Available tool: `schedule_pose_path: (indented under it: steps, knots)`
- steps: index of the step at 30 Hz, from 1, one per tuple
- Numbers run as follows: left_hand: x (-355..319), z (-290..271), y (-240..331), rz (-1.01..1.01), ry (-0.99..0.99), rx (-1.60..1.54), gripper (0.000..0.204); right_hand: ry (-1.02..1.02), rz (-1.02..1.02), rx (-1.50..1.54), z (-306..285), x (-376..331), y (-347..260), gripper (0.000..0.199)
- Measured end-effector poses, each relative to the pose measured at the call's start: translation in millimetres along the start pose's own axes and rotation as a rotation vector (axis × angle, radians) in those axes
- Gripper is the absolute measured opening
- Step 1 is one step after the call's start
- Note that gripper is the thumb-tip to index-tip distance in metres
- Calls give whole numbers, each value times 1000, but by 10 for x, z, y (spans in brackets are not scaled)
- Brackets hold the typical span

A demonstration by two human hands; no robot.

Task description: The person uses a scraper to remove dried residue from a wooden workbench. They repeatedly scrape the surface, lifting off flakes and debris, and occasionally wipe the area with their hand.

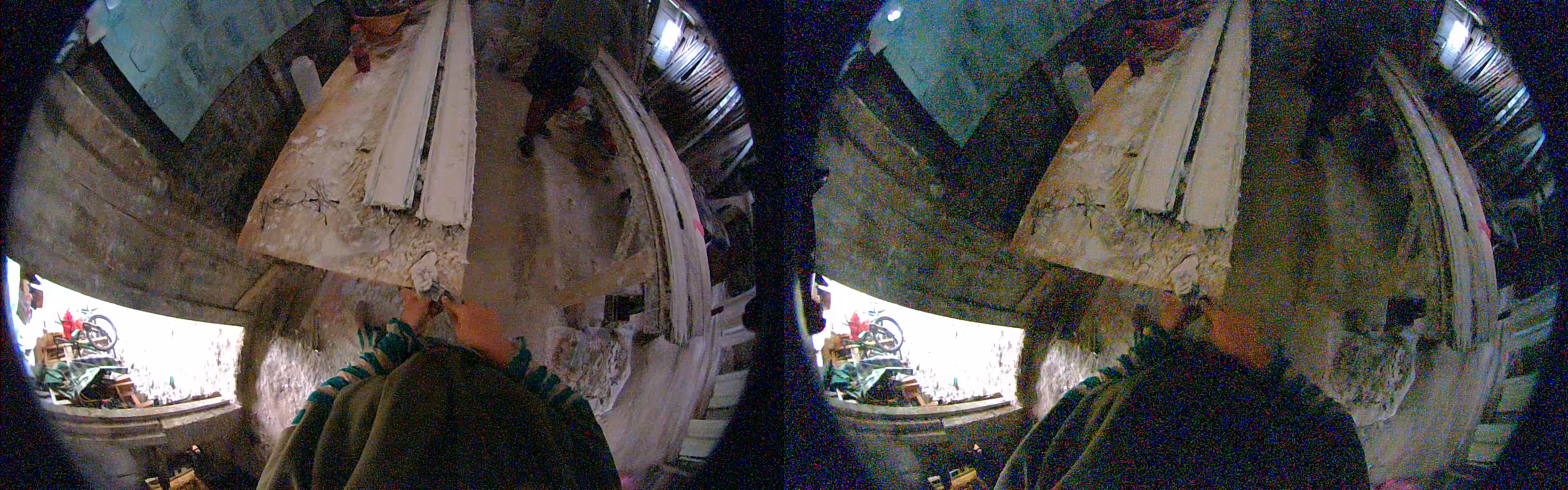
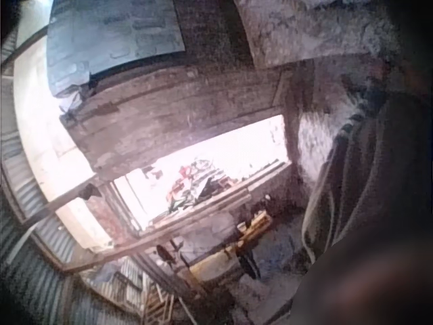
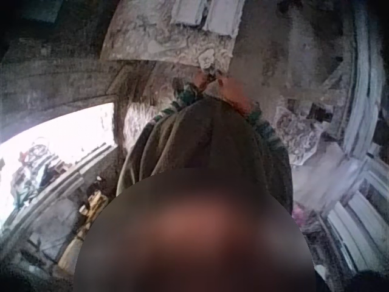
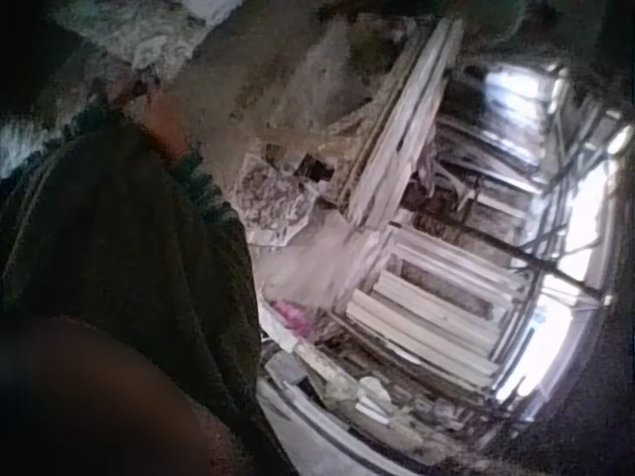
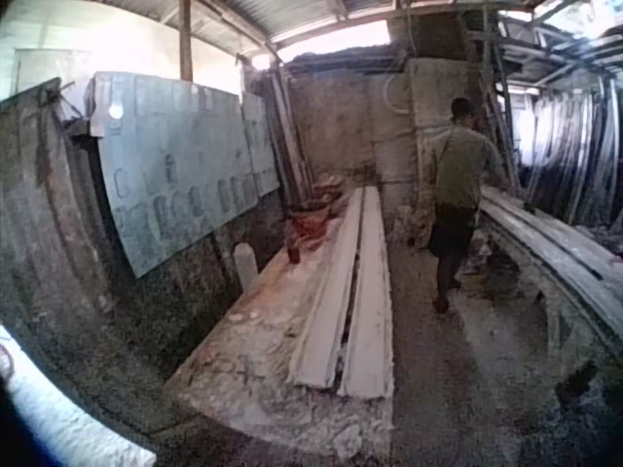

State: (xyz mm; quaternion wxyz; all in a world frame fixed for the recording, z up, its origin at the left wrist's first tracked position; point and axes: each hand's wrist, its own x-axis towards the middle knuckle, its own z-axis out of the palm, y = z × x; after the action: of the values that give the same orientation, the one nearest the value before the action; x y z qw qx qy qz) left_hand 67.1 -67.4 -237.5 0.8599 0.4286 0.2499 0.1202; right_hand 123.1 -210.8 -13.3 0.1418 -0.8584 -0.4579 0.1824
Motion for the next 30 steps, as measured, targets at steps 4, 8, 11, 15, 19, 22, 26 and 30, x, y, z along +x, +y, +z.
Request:
schedule_pose_path:
  steps: [4,8,11,15,19,22,26,30]
  knots:
    - [-44,-24,-69,47,26,-97,23,37,-62,38,7,147,-74,35]
    - [156,-278,-244,50,-13,188,23,-40,-63,8,-68,131,-141,32]
    - [246,-385,-394,19,-59,441,29,-5,3,-6,-65,117,-213,32]
    - [172,-354,-334,27,-86,401,28,78,-51,17,-92,148,-270,32]
    - [111,-183,-140,24,-16,250,27,-26,-12,-23,-146,73,-303,31]
    - [81,-102,-76,17,-3,227,26,-1,63,25,-129,37,-317,29]
    - [36,-83,-39,5,1,229,25,104,100,-75,-21,205,-305,28]
    - [9,-62,-17,0,19,217,24,-9,-27,-19,11,155,-187,30]
